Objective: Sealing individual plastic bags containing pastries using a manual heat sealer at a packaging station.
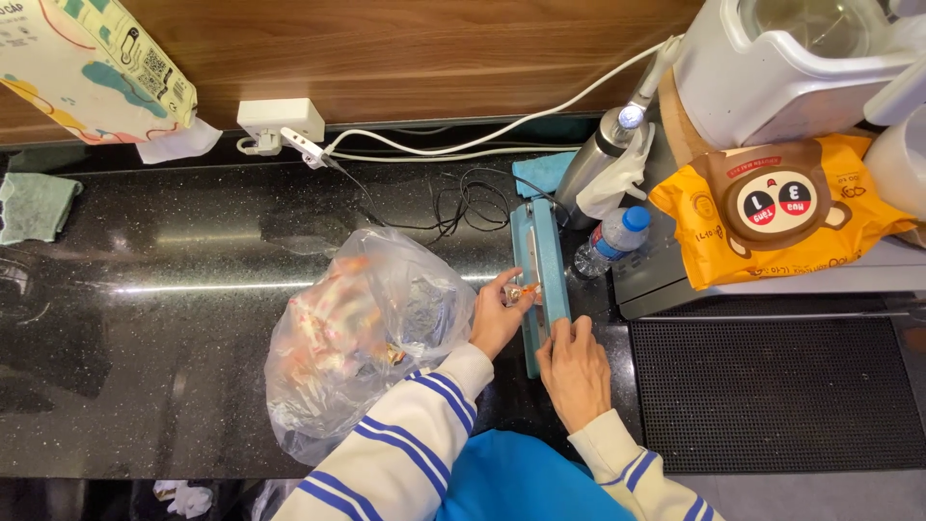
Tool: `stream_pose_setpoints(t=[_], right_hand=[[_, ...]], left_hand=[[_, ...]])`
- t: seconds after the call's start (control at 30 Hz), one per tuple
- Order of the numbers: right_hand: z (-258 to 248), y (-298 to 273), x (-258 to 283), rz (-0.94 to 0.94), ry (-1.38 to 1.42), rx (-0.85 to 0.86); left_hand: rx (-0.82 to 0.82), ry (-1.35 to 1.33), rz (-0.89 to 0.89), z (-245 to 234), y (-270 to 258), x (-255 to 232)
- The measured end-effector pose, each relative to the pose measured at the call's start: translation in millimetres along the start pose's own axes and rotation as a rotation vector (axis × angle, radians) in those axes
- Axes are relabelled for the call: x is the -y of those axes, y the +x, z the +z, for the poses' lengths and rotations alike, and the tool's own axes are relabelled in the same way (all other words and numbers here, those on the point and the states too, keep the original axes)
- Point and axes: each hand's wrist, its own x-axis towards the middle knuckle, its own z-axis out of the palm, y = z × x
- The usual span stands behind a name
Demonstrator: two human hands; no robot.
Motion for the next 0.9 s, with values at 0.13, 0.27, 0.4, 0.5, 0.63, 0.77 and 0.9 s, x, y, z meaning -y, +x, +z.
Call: stream_pose_setpoints(t=[0.13,0.27,0.4,0.5,0.63,0.77,0.9], right_hand=[[-18.5,10.6,0.0,0.006,0.037,0.022],[-47.2,25.5,0.0,0.060,0.140,0.120],[-81.7,38.5,3.1,0.030,0.118,0.172],[-122.6,54.0,20.9,0.063,0.409,0.086],[-161.0,61.5,47.4,0.000,0.741,-0.036],[-178.6,59.9,62.3,-0.156,0.698,-0.241],[-177.8,52.7,59.8,-0.225,0.590,-0.301]], left_hand=[[-0.037,0.014,0.012,-7.8,-6.6,-8.6],[-0.108,-0.138,0.050,-25.5,-20.6,-29.5],[-0.169,-0.252,0.109,-55.5,-53.5,-72.5],[-0.164,-0.361,0.140,-74.4,-92.2,-127.0],[-0.197,-0.405,0.276,-82.7,-127.9,-166.6],[-0.215,-0.460,0.349,-84.6,-146.3,-185.5],[-0.203,-0.472,0.373,-87.5,-161.0,-196.2]])
